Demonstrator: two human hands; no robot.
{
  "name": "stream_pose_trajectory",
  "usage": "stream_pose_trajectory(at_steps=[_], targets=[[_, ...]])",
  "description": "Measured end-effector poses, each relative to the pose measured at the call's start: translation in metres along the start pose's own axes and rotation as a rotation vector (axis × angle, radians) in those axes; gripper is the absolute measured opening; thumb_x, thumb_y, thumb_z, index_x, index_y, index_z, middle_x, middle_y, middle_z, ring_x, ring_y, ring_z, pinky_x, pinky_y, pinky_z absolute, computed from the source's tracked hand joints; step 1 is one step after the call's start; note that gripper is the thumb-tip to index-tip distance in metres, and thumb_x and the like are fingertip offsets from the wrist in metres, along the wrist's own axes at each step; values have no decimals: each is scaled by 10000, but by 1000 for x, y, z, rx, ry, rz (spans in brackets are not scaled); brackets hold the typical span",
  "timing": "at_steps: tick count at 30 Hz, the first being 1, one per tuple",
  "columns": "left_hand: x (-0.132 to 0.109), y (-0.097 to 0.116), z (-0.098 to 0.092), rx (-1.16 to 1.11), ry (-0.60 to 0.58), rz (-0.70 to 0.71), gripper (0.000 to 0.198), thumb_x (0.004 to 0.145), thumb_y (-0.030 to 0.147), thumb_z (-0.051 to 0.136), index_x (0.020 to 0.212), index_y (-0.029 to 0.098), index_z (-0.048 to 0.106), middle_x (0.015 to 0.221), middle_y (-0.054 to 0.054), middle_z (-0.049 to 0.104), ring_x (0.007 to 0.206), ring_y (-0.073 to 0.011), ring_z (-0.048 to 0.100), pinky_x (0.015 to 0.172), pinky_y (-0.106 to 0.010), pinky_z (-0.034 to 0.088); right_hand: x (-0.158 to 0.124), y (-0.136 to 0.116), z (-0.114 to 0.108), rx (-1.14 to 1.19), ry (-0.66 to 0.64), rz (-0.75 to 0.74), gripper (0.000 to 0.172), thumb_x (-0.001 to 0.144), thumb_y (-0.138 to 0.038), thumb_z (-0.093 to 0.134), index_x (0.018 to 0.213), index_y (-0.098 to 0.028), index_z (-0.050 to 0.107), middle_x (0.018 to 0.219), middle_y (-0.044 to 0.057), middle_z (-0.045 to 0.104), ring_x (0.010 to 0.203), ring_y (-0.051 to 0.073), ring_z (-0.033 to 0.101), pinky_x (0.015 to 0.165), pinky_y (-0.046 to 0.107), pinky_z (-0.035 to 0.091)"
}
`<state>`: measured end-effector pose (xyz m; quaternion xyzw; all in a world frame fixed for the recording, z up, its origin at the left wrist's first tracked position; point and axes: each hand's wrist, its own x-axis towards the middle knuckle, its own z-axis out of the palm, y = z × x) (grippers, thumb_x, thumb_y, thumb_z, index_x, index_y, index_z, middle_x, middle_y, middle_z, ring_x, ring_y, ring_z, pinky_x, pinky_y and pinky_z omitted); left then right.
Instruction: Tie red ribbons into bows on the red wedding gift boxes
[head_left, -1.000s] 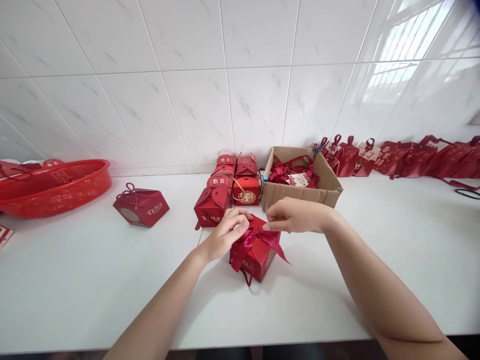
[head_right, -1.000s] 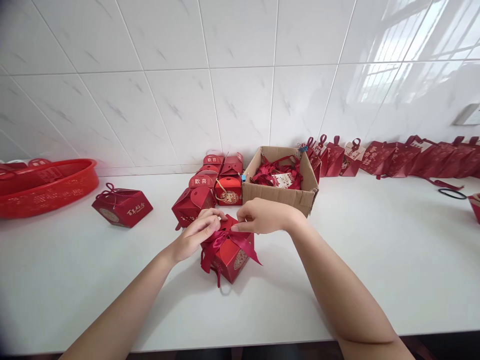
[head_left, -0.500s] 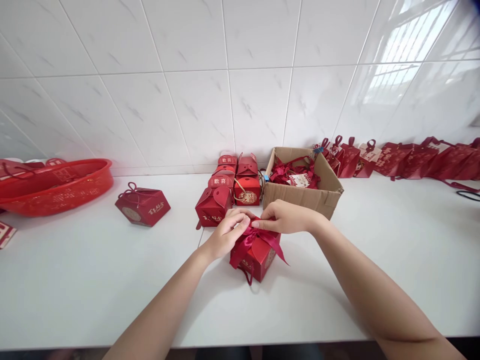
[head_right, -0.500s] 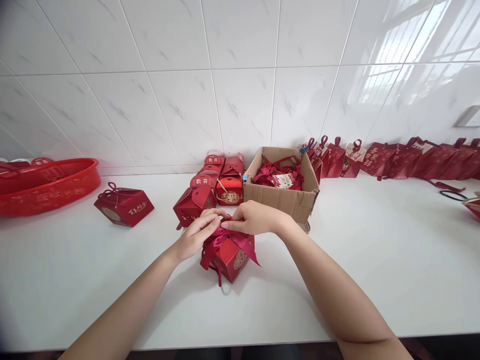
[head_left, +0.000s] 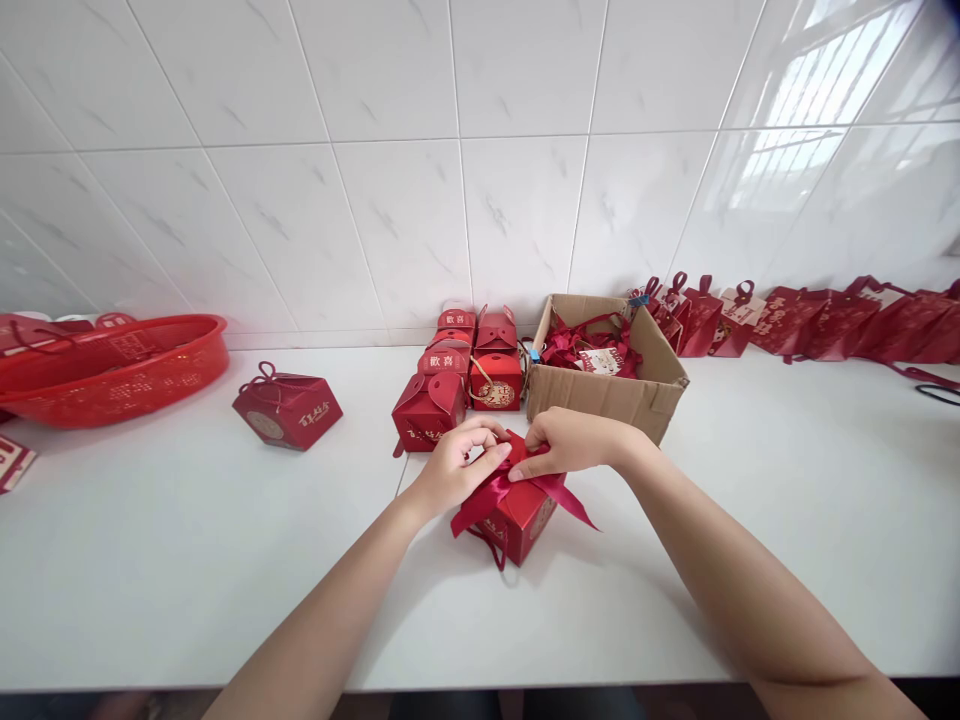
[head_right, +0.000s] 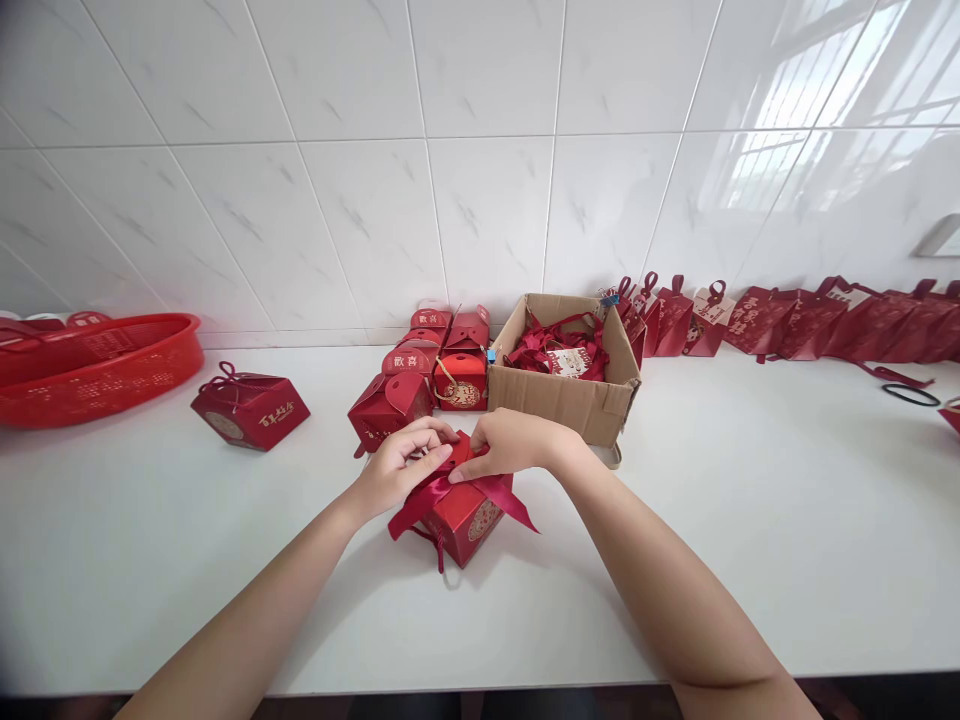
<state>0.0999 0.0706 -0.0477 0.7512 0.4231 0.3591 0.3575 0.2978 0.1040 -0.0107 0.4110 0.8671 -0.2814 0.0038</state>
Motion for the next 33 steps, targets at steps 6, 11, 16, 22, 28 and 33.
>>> stream_pose_trajectory(at_steps=[6,11,16,22,28,33], targets=[[1,-4,2,10,63,-2,347,847,348,553,569,170,445,938,-50,630,848,-180,575,682,-287,383,-1,-1,-1,-31,-16,-6,597,721,-668,588,558,-181,285,514,-57,270,468,71,236,441,264,177],[1,-7,-1,-50,40,-16,337,851,373,558,594,165,488,1003,-56,615,914,-188,573,720,-288,388,-3,0,-3,-5,-24,-20,586,775,-689,504,564,-178,309,525,-48,304,479,76,264,450,259,206],[2,-8,-4,-131,-9,-61,297,838,389,589,644,165,560,1213,-65,577,996,-211,578,725,-299,397,-6,0,-5,121,-6,70,587,869,-698,286,592,-181,275,560,-37,319,493,79,265,471,252,243],[2,-9,-5,-235,-64,-67,305,843,378,606,622,168,591,1247,-69,573,1172,-255,523,902,-340,397,-8,6,-8,106,-28,-80,533,852,-630,438,580,-175,381,558,-44,345,507,77,288,477,246,238],[1,-11,-4,-307,-69,-101,397,849,413,590,573,162,454,1230,-61,568,1109,-240,545,907,-339,386,-10,11,-11,209,-28,-120,494,805,-615,530,609,-162,551,582,-21,481,531,83,387,500,238,302],[1,-10,-3,-303,-52,-93,425,861,433,558,566,168,407,1183,-71,574,1071,-230,542,871,-327,391,-4,8,-7,101,91,-47,579,791,-659,511,532,-177,318,519,-53,264,475,64,227,451,257,181]])
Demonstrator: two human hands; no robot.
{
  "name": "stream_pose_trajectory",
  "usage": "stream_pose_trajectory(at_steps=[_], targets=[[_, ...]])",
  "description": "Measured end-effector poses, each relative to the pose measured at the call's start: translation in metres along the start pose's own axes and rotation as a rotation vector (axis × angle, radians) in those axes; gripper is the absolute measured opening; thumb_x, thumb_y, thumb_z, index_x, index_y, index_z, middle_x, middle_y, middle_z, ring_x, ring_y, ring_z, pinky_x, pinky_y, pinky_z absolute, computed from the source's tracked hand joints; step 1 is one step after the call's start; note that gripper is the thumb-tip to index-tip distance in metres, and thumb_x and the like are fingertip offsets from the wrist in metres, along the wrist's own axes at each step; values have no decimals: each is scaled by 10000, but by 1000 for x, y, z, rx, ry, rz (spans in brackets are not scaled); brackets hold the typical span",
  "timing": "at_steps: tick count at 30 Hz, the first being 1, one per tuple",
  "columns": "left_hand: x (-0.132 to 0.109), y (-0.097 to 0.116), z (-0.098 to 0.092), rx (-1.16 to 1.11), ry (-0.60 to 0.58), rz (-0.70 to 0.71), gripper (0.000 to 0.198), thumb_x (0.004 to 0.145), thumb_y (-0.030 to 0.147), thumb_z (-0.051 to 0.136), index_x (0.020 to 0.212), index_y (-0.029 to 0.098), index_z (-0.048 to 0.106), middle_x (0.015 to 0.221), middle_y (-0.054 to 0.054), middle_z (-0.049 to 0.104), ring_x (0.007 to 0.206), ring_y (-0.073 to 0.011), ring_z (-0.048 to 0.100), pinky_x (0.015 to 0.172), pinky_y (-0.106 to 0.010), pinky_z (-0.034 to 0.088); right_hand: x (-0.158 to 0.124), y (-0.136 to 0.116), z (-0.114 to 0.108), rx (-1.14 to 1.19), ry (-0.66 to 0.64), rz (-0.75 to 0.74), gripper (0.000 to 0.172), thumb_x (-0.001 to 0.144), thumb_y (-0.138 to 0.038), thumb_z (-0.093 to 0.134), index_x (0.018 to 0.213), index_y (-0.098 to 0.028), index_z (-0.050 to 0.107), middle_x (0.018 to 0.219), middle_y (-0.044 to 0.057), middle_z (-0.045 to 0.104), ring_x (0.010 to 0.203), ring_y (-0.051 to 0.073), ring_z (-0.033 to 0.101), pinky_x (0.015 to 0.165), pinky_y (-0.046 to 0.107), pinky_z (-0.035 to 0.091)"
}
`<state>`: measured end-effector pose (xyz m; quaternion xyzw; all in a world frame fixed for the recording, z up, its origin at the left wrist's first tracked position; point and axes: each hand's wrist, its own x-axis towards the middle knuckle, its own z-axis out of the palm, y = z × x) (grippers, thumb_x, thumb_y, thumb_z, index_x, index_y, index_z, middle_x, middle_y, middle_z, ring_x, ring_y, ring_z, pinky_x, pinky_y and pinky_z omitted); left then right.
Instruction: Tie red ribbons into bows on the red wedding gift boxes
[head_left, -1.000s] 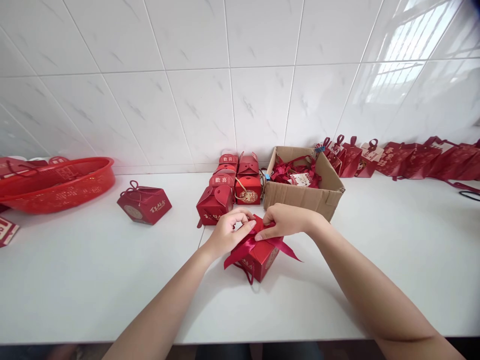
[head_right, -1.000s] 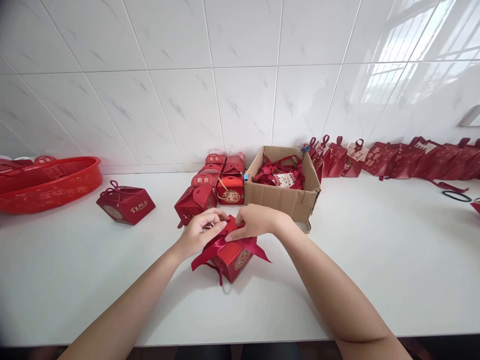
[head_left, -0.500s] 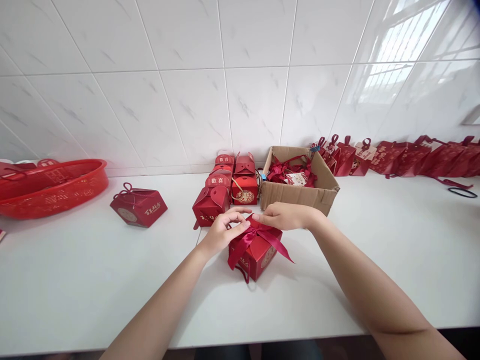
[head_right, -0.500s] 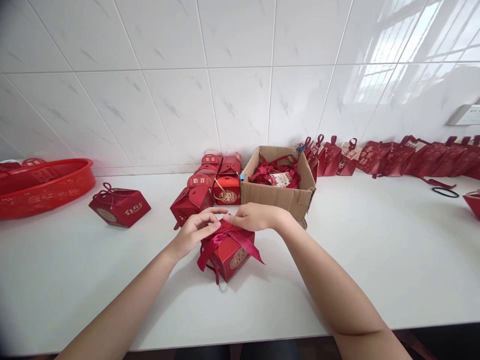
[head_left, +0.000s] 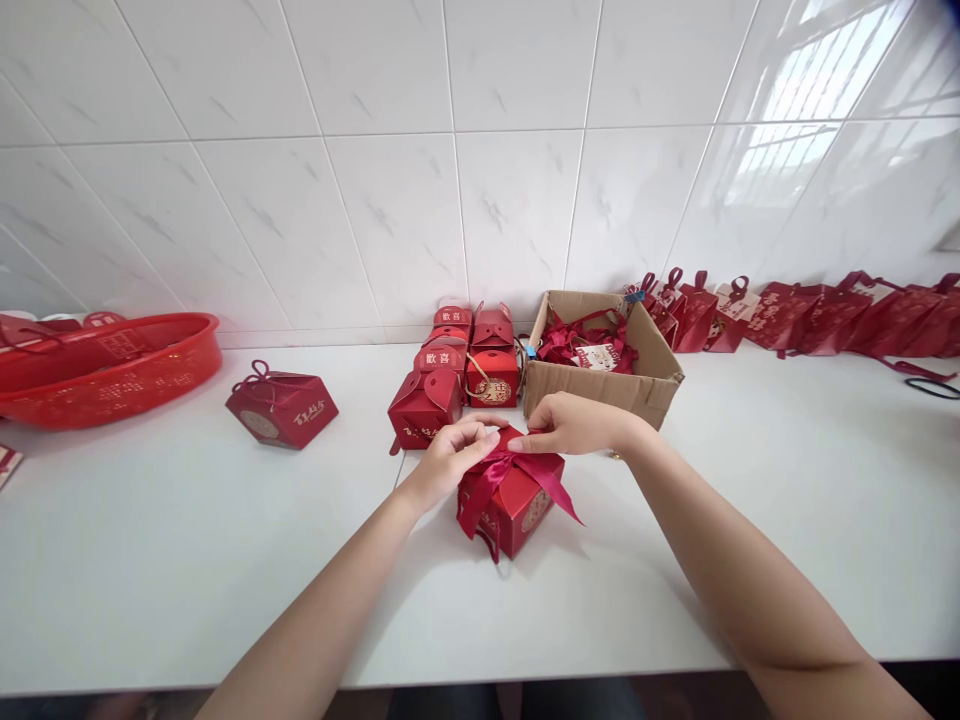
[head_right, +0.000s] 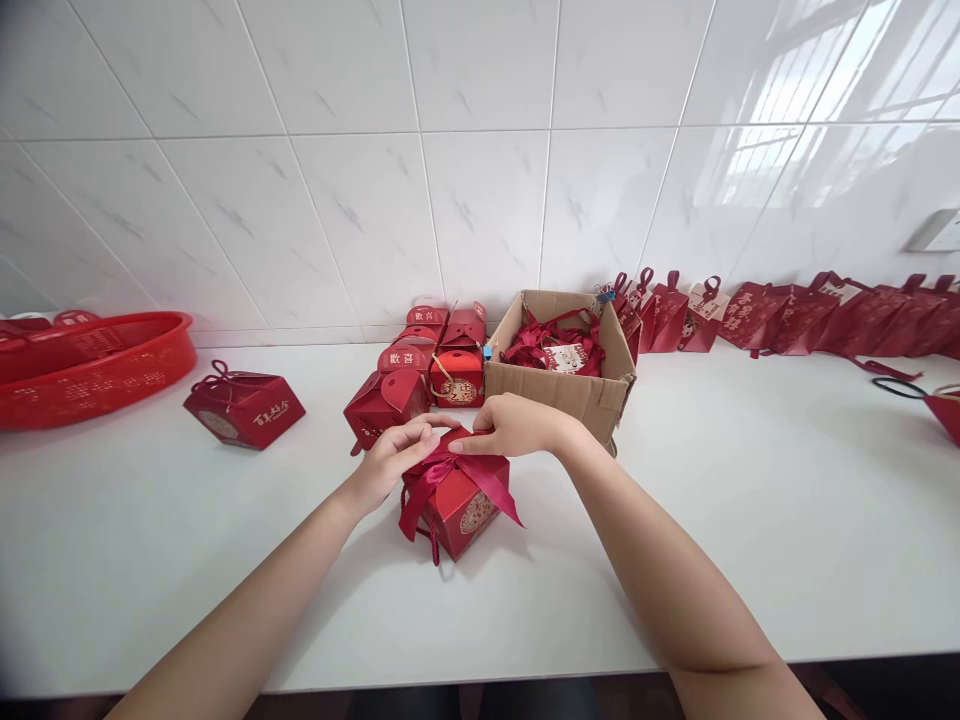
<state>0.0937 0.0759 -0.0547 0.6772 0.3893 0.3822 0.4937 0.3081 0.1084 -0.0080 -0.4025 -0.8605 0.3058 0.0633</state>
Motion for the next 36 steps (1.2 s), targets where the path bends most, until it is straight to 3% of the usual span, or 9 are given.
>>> stream_pose_trajectory(at_steps=[6,13,20,24,29,36], targets=[[1,2,1,111,59,22,399,819,379,606,549,167,402,1118,-75,585,1005,-223,561,845,-335,397,6,-8,7,-120,4,102,612,770,-662,531,517,-179,251,490,-53,226,456,62,196,455,274,150],[3,0,1,168,134,20,415,772,337,636,518,175,351,973,-53,597,854,-182,559,737,-307,416,4,-15,5,-115,-107,195,611,762,-700,499,515,-180,293,509,-37,330,465,67,248,462,270,159],[1,3,0,166,135,-1,399,756,323,661,497,167,400,872,-35,590,786,-162,542,725,-309,396,1,-16,4,-174,-149,242,637,738,-761,464,509,-175,372,518,-23,435,452,71,301,453,264,225],[0,5,-2,132,42,-8,415,781,364,645,506,158,412,954,-43,582,758,-145,532,716,-307,397,-1,-15,1,-75,-203,168,625,768,-730,471,506,-163,448,529,-8,474,464,73,337,470,256,266],[0,2,-2,77,-1,10,464,860,438,537,514,157,411,1023,-65,574,831,-166,558,769,-311,422,-1,-12,-1,-41,-209,155,679,774,-765,413,476,-157,468,483,-10,422,447,71,308,466,257,250],[-2,4,5,85,-40,49,420,864,392,528,524,175,411,1065,-79,587,1086,-243,548,896,-348,415,0,-10,1,-74,-189,143,640,721,-762,498,498,-168,420,510,-28,395,466,68,289,460,252,238]])
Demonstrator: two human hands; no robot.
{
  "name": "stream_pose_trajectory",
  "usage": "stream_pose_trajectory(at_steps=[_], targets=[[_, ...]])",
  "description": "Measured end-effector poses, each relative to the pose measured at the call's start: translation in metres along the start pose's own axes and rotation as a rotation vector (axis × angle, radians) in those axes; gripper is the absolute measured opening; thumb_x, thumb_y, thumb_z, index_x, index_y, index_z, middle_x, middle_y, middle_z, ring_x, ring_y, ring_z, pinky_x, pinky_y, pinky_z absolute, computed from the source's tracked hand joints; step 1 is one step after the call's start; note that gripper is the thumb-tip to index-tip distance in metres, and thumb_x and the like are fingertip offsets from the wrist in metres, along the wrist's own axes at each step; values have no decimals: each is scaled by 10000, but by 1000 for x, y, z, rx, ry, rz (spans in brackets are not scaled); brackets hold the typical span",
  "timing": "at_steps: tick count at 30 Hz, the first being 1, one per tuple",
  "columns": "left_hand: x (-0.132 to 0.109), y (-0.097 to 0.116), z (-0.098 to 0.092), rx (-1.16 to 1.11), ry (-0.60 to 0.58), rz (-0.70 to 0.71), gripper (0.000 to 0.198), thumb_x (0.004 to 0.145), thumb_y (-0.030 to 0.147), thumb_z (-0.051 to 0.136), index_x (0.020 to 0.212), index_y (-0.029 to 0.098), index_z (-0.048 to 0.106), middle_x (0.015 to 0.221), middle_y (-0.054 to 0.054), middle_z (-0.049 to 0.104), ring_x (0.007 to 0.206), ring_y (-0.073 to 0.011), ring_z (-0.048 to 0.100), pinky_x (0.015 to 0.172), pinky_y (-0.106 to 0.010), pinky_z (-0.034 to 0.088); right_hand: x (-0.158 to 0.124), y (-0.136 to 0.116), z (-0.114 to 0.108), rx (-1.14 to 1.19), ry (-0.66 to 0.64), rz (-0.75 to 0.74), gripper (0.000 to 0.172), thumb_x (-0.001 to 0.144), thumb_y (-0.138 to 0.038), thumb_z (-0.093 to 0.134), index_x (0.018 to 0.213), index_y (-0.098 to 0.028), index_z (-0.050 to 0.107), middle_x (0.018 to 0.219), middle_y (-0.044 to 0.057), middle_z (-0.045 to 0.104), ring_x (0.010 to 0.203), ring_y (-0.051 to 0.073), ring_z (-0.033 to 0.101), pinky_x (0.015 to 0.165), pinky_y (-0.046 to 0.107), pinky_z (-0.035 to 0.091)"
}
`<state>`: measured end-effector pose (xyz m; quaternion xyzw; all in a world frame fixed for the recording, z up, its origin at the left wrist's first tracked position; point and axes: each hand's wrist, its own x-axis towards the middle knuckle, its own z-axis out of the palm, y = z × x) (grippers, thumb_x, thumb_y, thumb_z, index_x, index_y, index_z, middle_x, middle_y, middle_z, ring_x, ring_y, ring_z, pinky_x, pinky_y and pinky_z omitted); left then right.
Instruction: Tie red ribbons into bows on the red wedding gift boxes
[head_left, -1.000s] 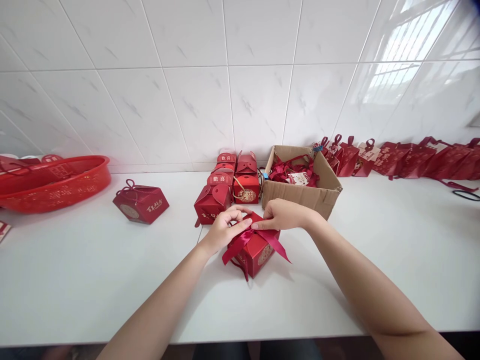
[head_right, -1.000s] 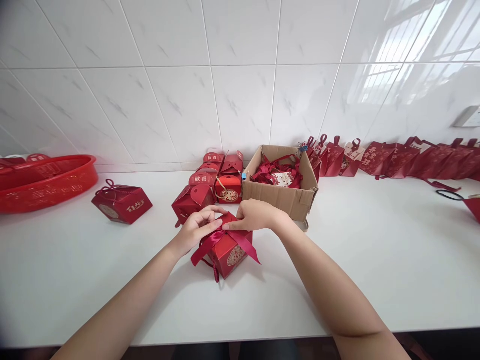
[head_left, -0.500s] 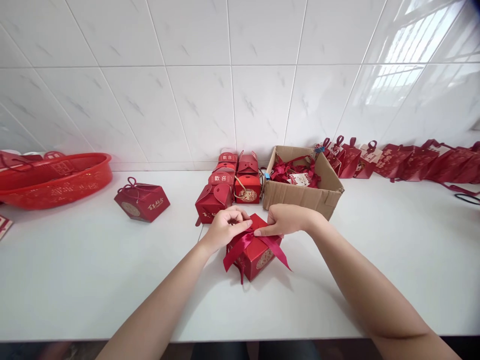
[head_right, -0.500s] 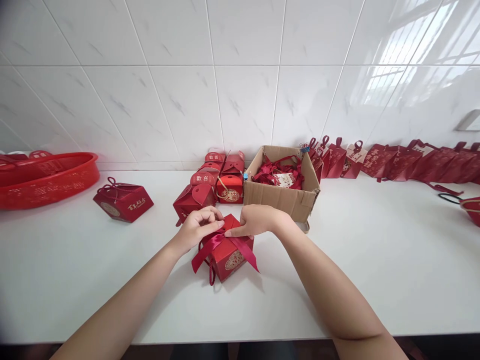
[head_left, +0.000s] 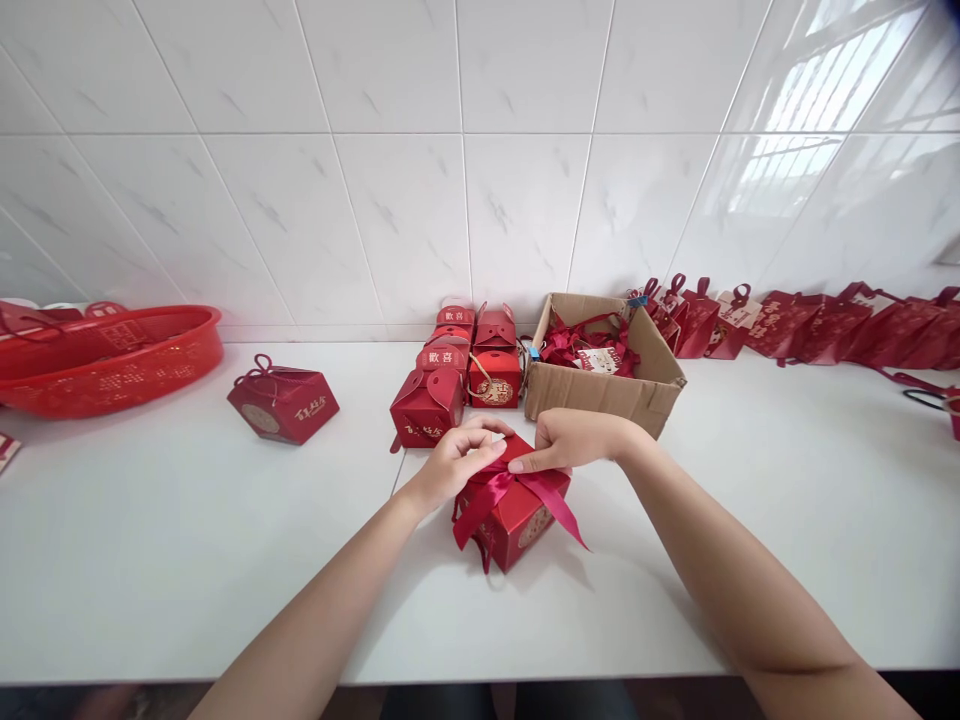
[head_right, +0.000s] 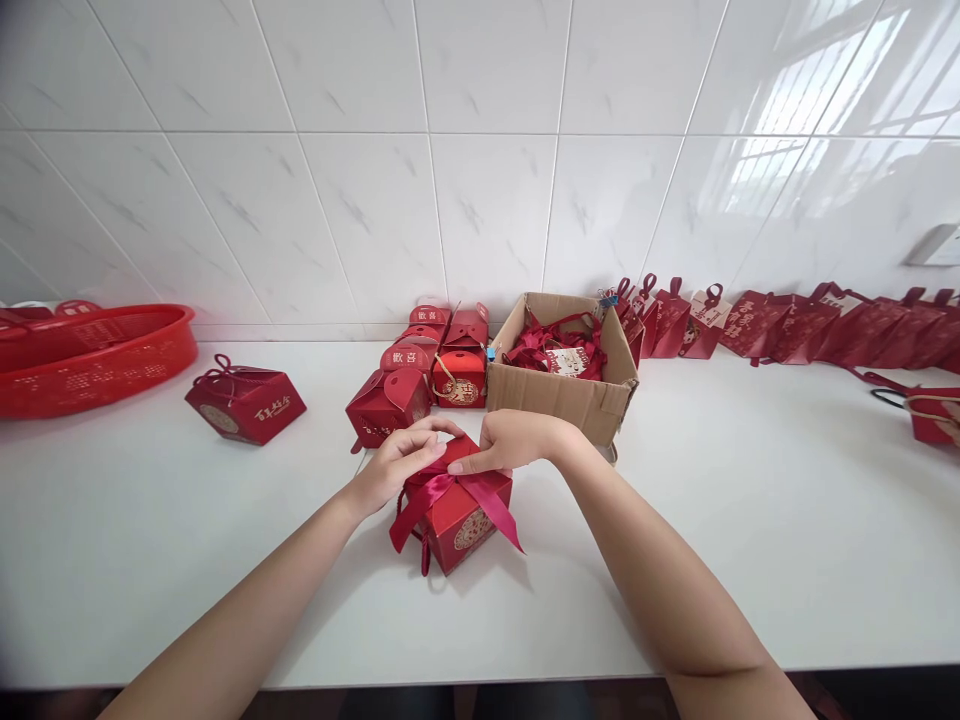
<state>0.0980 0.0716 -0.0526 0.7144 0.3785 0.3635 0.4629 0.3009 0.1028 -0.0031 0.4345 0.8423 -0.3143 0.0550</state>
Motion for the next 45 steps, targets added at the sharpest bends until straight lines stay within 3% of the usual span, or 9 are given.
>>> stream_pose_trajectory(at_steps=[5,12,27,31,35,38,45], targets=[[1,0,3,41,88,-31,444,766,359,642,514,180,324,1088,-76,613,994,-234,587,875,-365,423,1,-4,2,-51,-5,68,620,707,-748,528,508,-175,401,516,-28,396,464,71,300,459,256,237],[1,4,6,63,147,-109,456,758,337,656,486,175,329,1087,-80,648,908,-233,622,803,-380,421,-2,-9,3,-121,-8,138,652,684,-784,512,517,-182,324,520,-26,391,446,71,285,440,263,220],[3,-2,1,46,192,-168,429,725,370,692,469,162,416,1088,-84,620,904,-230,628,831,-382,432,-6,-19,7,-188,37,195,633,743,-768,458,520,-175,444,592,23,530,489,115,428,502,279,314],[3,-2,-1,55,197,-189,465,706,400,712,464,163,393,1006,-76,633,935,-236,611,838,-367,420,-5,-19,9,-194,59,173,631,769,-755,431,520,-175,412,570,18,508,477,108,411,499,276,304],[1,0,-3,-22,193,-167,477,730,451,669,469,165,390,922,-53,629,823,-195,581,758,-336,423,-7,-14,9,-165,131,85,623,772,-727,465,518,-175,331,507,-15,393,457,83,307,471,266,224],[1,2,-3,-104,188,-145,432,762,474,609,495,169,461,841,-42,597,791,-184,540,725,-322,407,-10,-10,6,-52,134,-10,597,809,-676,459,528,-172,305,503,-32,325,459,71,248,462,266,186],[1,0,-3,-131,126,-125,468,829,521,521,527,168,467,853,-34,580,768,-166,487,759,-309,364,-14,-4,-1,245,96,-207,537,837,-588,512,574,-179,283,581,-49,211,513,69,190,474,249,175]])
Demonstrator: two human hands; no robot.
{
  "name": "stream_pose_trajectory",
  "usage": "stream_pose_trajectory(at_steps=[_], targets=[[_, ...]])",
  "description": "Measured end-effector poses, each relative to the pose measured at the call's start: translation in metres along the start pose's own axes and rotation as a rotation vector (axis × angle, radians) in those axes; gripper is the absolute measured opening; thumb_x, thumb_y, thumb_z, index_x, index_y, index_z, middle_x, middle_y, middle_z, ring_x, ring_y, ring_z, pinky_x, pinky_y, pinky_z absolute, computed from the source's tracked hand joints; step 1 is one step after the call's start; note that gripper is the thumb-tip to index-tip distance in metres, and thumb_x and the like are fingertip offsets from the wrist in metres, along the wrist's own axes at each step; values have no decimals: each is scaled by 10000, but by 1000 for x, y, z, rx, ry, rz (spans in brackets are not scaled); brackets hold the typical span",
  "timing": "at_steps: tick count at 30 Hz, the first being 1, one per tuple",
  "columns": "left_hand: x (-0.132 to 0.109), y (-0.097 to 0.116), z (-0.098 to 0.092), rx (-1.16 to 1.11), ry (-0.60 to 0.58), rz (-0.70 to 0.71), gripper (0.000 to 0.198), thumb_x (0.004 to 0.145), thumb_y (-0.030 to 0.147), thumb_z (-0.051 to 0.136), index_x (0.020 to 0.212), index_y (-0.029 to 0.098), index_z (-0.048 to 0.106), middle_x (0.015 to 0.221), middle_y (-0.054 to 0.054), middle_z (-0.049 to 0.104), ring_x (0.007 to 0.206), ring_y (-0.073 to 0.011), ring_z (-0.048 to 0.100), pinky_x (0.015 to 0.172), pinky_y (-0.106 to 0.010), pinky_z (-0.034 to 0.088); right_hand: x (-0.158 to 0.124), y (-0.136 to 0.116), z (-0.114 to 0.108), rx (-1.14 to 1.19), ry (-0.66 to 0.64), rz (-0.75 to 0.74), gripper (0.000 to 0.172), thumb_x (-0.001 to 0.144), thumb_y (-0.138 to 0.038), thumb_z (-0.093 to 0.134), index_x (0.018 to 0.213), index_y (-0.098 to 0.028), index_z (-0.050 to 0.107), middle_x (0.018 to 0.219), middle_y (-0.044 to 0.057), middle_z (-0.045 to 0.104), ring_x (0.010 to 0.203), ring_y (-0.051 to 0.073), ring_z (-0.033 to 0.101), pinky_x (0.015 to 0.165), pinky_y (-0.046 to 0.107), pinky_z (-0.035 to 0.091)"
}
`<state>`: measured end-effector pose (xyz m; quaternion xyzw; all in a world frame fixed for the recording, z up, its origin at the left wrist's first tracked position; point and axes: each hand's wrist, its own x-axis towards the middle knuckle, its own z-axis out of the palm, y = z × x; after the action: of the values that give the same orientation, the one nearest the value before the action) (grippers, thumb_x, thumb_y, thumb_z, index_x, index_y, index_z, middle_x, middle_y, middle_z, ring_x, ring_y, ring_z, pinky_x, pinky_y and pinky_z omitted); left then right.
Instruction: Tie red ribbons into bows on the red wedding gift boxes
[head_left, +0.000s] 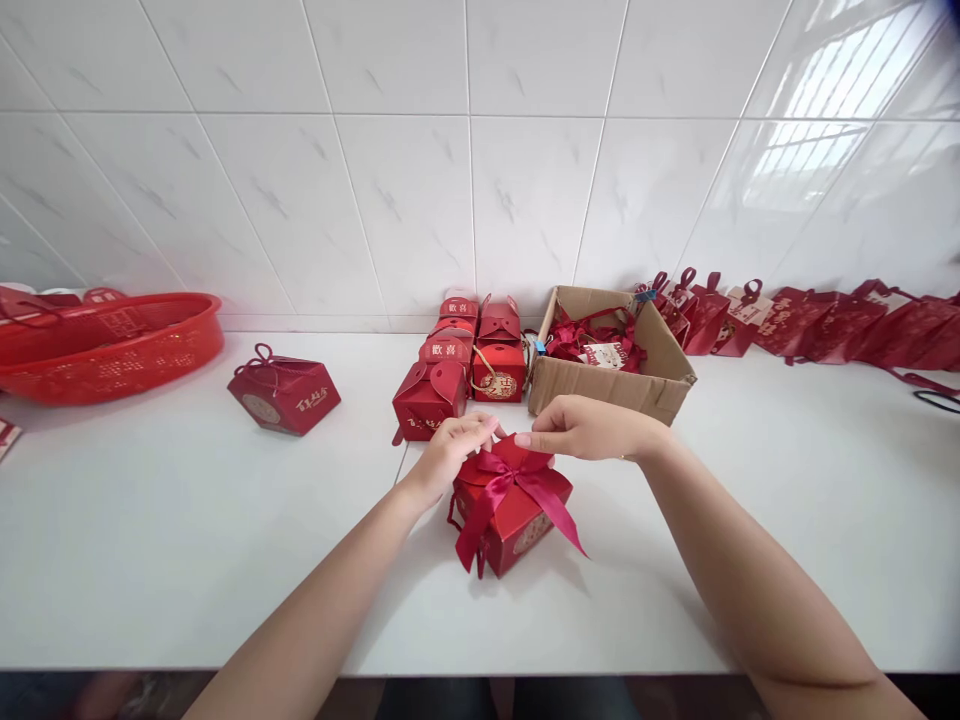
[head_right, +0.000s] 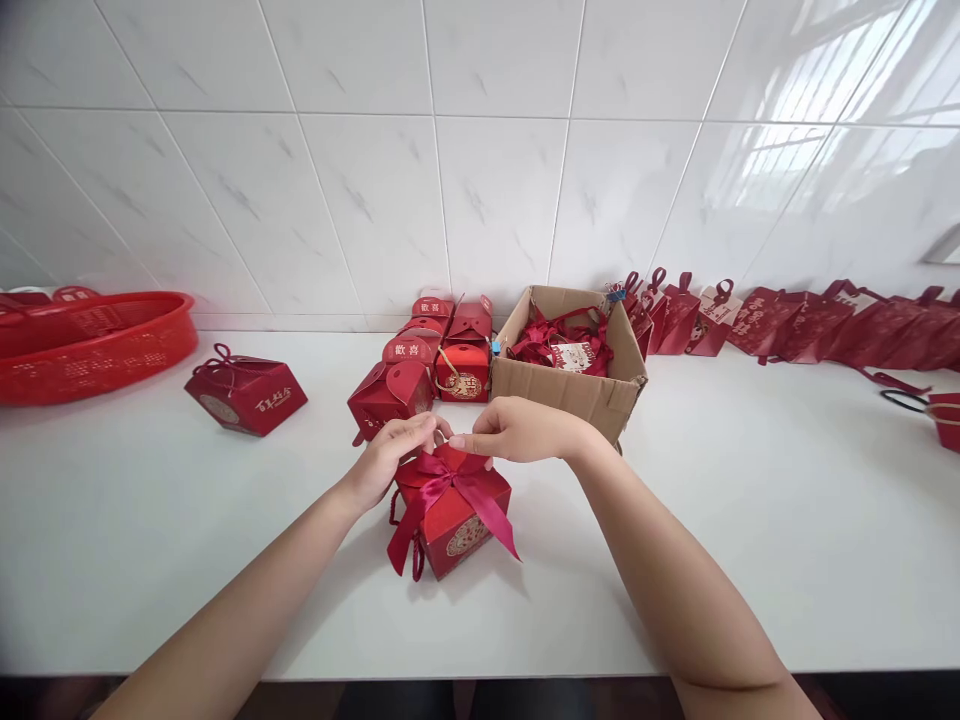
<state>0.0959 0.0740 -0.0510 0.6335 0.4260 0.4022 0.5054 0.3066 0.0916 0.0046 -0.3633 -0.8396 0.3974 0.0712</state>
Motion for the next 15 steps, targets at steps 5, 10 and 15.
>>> stream_pose_trajectory(at_steps=[5,10,15], targets=[[2,-4,-2,-73,-26,13,459,857,503,498,546,167,536,906,-40,581,952,-205,512,855,-300,347,-7,-1,-5,77,13,6,405,832,-550,550,683,-175,511,617,-45,278,530,73,227,473,236,187],[0,-6,-3,-156,-69,-6,481,867,515,472,545,159,494,967,-30,595,770,-162,509,749,-298,368,-14,-6,-9,129,224,8,363,838,-551,541,836,-192,602,669,-33,409,568,82,341,509,228,277],[0,-7,-4,-131,-101,29,478,886,490,447,538,167,502,1017,-40,617,894,-196,512,844,-310,353,-15,-7,-10,152,344,-8,360,848,-527,532,834,-176,608,761,2,543,640,107,467,568,243,366]])
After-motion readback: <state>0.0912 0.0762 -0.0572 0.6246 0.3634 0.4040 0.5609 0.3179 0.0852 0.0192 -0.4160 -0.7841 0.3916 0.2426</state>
